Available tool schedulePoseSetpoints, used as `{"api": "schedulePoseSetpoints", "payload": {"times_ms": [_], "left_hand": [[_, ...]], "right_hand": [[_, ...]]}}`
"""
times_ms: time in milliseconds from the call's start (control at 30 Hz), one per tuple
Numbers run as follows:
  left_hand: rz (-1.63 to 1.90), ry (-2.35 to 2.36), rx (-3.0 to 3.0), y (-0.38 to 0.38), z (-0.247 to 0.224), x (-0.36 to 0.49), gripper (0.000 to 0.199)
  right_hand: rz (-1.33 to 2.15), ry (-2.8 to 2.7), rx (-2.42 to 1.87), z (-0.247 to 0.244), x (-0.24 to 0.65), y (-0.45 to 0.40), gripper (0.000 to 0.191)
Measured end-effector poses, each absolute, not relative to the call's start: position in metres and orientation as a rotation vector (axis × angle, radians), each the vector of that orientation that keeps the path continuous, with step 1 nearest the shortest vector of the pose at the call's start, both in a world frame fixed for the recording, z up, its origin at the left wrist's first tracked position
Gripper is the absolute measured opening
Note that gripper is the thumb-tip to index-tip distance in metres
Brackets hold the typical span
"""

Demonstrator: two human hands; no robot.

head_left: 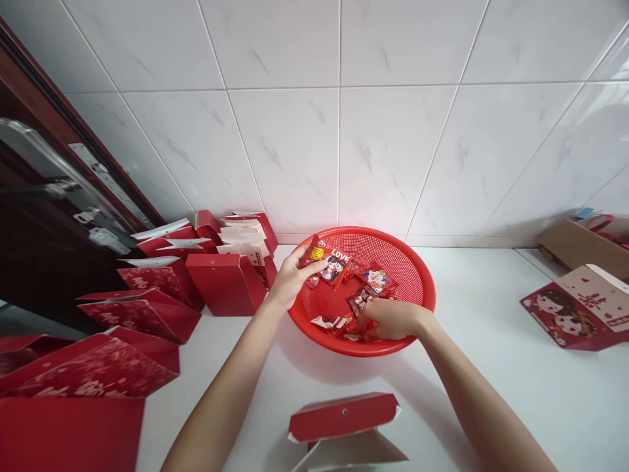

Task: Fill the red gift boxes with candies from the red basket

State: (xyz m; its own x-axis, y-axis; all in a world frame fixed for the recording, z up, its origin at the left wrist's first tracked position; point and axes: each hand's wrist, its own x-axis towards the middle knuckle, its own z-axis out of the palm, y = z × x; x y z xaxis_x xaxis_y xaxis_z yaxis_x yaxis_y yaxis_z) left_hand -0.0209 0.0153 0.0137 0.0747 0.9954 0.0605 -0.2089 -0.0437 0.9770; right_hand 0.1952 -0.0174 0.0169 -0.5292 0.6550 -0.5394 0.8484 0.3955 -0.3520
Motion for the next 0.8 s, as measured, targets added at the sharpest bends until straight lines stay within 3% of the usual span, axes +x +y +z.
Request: {"api": "schedulePoseSetpoints", "payload": {"times_ms": [133,267,400,533,667,800], "left_hand": [[1.262,1.007,1.146,0.017,0.010,-0.022,0.048],[1.228,1.035,1.288,0.018,0.003,-0.024,0.059],[1.186,1.054,1.636,0.016,0.000,-0.025,0.070],[1.087,1.037,1.791,0.010,0.003,-0.021,0.066],[1.089,0.995,1.593,0.004,0.007,-0.015,0.049],[1.155,0.981,1.527,0.001,0.007,-0.012,0.054]], "right_hand": [[-1.008,2.637,1.294,0.016,0.203,-0.012,0.023],[-1.451,2.972,1.430,0.024,0.212,-0.012,0.013],[-1.673,3.186,1.562,0.028,0.212,-0.014,0.018],[-1.805,3.194,1.791,0.022,0.206,-0.012,0.024],[-1.739,3.212,1.916,0.019,0.203,-0.011,0.023],[-1.591,3.227,1.958,0.021,0.200,-0.014,0.021]]}}
